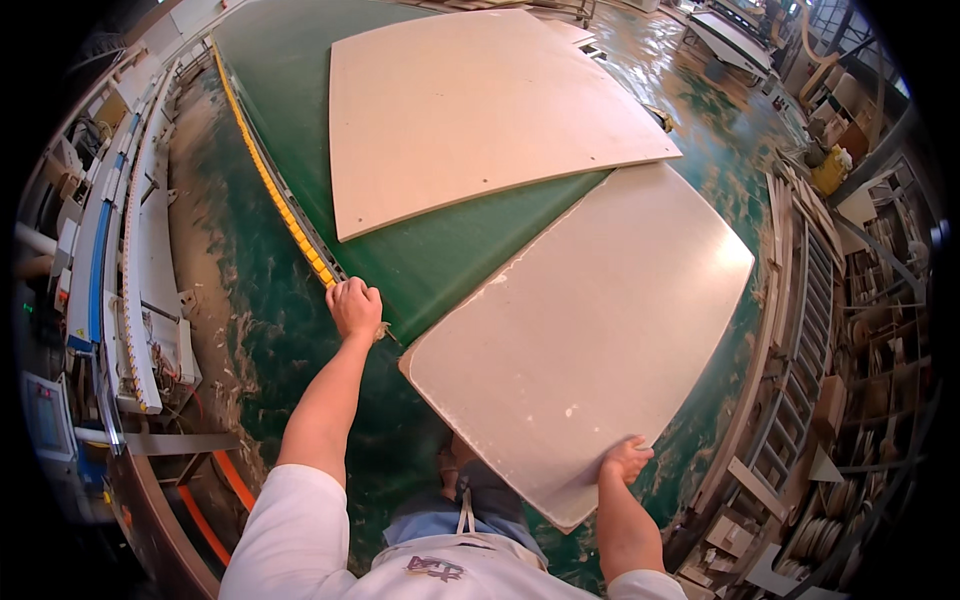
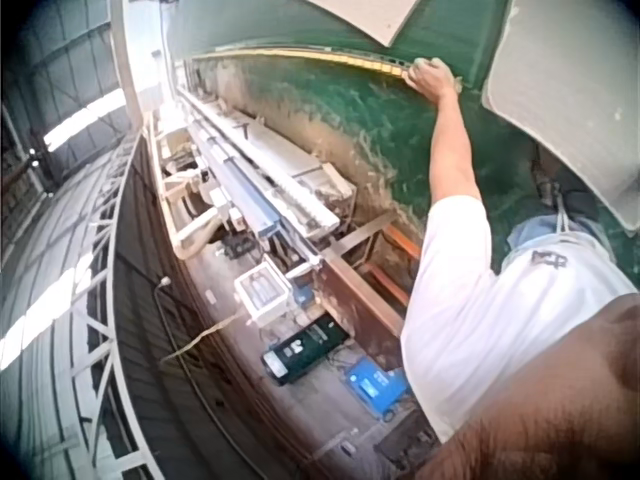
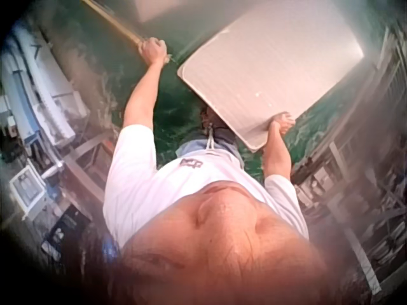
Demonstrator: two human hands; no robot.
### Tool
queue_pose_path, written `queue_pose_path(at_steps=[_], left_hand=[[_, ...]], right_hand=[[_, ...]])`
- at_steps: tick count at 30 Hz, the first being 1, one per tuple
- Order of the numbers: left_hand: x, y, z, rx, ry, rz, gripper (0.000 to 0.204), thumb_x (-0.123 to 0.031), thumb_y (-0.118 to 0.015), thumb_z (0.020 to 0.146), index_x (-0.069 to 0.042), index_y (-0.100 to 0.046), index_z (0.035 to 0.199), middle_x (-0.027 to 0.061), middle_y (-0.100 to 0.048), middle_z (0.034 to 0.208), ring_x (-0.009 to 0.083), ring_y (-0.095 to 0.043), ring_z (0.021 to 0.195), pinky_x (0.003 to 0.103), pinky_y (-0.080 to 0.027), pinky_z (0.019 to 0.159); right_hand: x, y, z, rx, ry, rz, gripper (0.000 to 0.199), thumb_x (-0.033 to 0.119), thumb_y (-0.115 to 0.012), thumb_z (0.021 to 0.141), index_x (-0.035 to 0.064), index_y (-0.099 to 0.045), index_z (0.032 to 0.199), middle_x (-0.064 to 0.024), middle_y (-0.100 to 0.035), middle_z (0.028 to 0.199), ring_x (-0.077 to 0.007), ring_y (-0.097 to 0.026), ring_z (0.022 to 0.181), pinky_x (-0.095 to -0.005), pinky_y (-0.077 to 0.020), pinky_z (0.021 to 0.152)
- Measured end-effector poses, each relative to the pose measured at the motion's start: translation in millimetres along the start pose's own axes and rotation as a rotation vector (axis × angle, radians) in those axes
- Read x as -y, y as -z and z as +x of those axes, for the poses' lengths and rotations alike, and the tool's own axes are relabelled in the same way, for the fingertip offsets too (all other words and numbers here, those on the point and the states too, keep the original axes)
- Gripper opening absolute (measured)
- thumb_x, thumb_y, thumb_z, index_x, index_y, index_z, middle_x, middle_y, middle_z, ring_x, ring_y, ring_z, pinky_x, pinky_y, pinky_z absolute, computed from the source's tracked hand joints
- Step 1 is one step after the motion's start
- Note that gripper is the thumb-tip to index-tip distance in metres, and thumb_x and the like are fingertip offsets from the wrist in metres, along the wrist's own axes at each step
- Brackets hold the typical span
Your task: The person picks up several wooden panels from a workbench and feeds them into a woodworking machine, then moves to a separate stack to organize larger wooden panels.
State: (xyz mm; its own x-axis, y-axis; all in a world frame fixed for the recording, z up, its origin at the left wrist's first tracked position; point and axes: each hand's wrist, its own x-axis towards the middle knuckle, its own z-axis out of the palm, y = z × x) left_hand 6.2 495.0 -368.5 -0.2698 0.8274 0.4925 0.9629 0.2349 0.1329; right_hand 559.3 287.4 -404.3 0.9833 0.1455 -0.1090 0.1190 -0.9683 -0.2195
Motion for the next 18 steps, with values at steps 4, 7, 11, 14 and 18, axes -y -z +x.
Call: queue_pose_path(at_steps=[4,7,11,14,18], left_hand=[[0,6,0,-0.015,0.027,-0.035,0.014,-0.019,-0.055,0.085,-0.01,-0.053,0.075,0.0093,-0.06,0.079,0.0285,-0.059,0.092,0.048,-0.038,0.105],[3,8,3,-0.042,0.039,-0.083,0.016,-0.019,-0.053,0.09,-0.009,-0.055,0.078,0.0102,-0.062,0.081,0.0293,-0.059,0.092,0.048,-0.038,0.104],[1,24,-3,-0.044,0.114,-0.3,0.019,-0.018,-0.049,0.095,-0.008,-0.056,0.08,0.0124,-0.061,0.078,0.0319,-0.059,0.087,0.047,-0.041,0.096],[-19,50,-21,-0.041,0.169,-0.557,0.021,-0.014,-0.046,0.093,-0.005,-0.055,0.076,0.0129,-0.059,0.073,0.0328,-0.059,0.078,0.044,-0.045,0.084],[-53,79,-76,0.117,0.418,-0.916,0.022,-0.01,-0.041,0.09,-0.003,-0.056,0.076,0.0099,-0.061,0.073,0.0245,-0.06,0.071,0.036,-0.049,0.07]], right_hand=[[2,2,-2,0.021,-0.008,-0.005,0.058,0.055,-0.036,0.1,0.0059,-0.051,0.126,-0.0201,-0.067,0.117,-0.0437,-0.065,0.103,-0.0552,-0.0499,0.088],[2,3,-3,0.035,0.005,0.011,0.058,0.055,-0.035,0.1,0.0062,-0.05,0.127,-0.0206,-0.066,0.119,-0.0443,-0.065,0.105,-0.0556,-0.0496,0.089],[6,9,-8,0.05,-0.014,0.006,0.054,0.053,-0.036,0.099,0.0073,-0.05,0.124,-0.0184,-0.066,0.118,-0.043,-0.065,0.105,-0.0556,-0.0496,0.087],[6,13,-8,0.05,-0.033,0.018,0.052,0.052,-0.037,0.099,0.008,-0.05,0.124,-0.0173,-0.066,0.118,-0.0423,-0.065,0.104,-0.0555,-0.0493,0.087],[-4,6,5,0.074,-0.018,0.002,0.053,0.052,-0.037,0.099,0.0082,-0.05,0.125,-0.0172,-0.065,0.121,-0.0426,-0.065,0.106,-0.0553,-0.0493,0.088]])
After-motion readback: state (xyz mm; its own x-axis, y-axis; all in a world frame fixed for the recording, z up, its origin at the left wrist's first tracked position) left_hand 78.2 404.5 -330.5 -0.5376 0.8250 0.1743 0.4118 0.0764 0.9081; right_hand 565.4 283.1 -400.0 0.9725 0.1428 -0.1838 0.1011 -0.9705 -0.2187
